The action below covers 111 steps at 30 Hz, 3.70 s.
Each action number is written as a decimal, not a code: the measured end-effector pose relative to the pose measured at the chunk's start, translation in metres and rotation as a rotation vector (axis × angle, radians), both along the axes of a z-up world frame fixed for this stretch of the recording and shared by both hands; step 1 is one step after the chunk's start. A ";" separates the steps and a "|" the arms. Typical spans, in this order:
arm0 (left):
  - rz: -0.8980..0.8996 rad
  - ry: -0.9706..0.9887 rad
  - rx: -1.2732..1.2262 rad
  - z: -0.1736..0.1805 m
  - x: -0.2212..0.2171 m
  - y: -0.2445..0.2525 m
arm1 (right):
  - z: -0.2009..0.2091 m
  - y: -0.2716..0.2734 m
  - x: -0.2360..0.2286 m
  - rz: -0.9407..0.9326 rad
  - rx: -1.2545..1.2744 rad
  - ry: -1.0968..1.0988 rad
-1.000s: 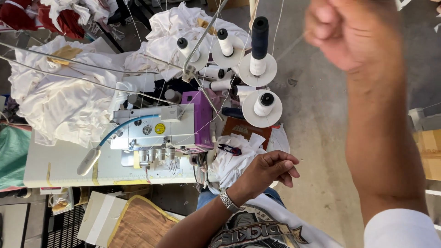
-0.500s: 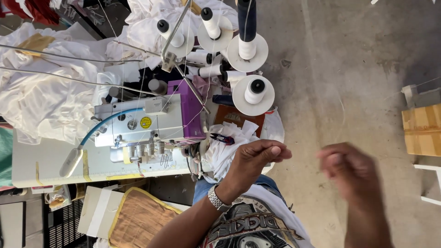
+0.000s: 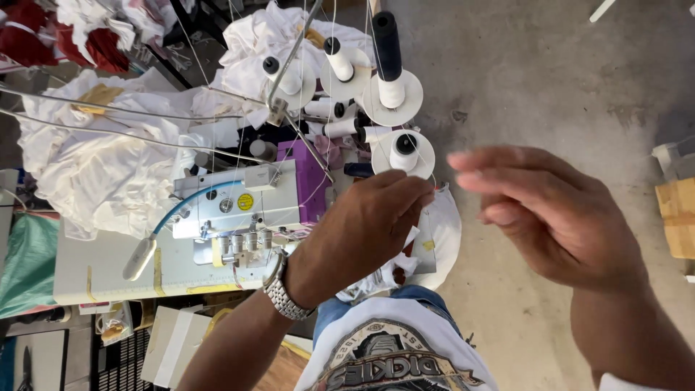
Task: Threading an industrial overlock sewing machine by guiding multiple threads through tension disks and guides.
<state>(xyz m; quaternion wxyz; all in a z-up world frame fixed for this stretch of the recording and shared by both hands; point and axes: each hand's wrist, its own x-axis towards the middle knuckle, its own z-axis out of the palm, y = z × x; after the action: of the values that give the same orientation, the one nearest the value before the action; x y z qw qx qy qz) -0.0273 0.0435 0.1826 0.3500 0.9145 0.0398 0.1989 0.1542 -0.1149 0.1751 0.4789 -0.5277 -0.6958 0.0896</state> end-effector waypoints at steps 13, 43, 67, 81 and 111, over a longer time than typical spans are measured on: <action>0.240 -0.174 0.264 0.063 -0.001 0.030 | 0.060 0.108 0.050 0.144 -0.228 -0.234; 0.027 -0.192 0.200 0.014 -0.019 0.014 | 0.051 0.119 0.054 0.158 -0.133 -0.447; -0.001 -0.773 -1.658 -0.027 0.050 0.003 | 0.022 0.096 0.052 -0.114 0.242 -0.739; 0.411 -0.534 -0.057 -0.027 0.050 0.027 | 0.018 0.102 0.058 -0.027 -0.051 -0.368; 0.171 -0.449 -0.664 -0.058 0.035 -0.009 | -0.004 0.096 0.081 -0.139 0.108 -0.384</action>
<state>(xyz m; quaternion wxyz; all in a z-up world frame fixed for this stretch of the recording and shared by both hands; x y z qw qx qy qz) 0.0074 0.0343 0.1247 0.6083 0.6791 0.1005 0.3983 0.2356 -0.0193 0.1707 0.3701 -0.5555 -0.7399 -0.0833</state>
